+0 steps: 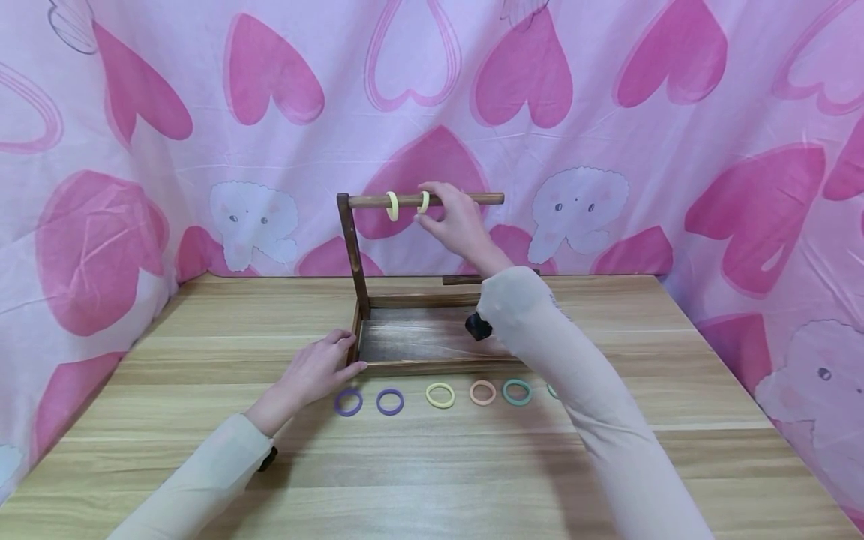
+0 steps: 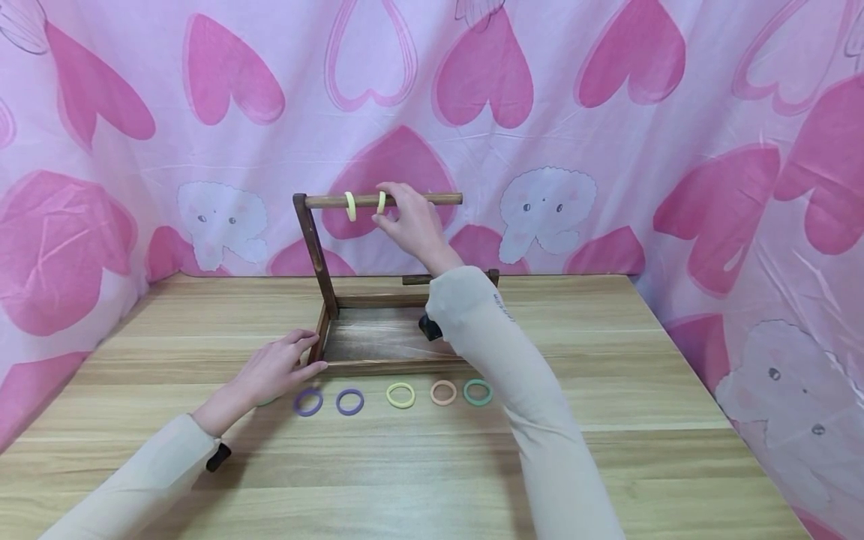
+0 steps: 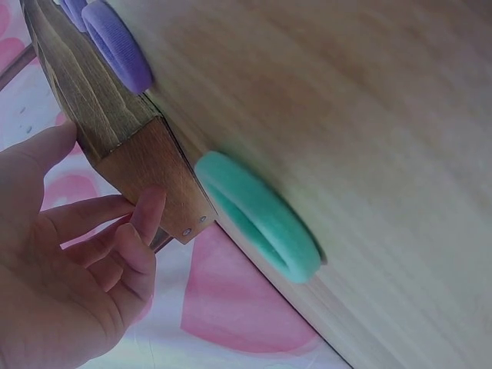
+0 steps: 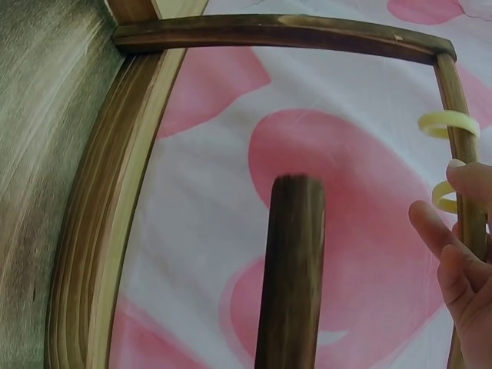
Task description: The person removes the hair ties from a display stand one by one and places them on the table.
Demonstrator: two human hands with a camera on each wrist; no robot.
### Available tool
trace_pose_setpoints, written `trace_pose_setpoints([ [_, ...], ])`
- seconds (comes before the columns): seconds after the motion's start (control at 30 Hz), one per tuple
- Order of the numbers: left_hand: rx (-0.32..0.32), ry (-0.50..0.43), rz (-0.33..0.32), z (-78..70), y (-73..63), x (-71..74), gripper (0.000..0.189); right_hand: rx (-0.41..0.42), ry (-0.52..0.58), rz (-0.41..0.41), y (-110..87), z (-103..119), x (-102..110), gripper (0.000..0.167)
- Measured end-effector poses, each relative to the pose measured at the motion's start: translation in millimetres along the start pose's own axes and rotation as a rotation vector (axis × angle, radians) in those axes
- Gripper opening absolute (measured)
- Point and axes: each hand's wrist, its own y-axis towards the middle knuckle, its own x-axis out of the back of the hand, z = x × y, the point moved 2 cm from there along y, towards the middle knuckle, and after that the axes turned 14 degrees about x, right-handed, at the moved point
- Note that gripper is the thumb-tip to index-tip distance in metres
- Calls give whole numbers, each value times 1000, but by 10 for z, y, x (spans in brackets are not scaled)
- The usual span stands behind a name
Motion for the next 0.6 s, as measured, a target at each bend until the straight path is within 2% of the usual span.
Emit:
trace_pose_setpoints([
  [0.23,-1,-6,4,1,-7,5,56,-23,39,-28,-80,-87,81,45],
  [0.6,-4,0,-1,2,-3,-7,55,-43,16,-75,-192,-198,165,44],
])
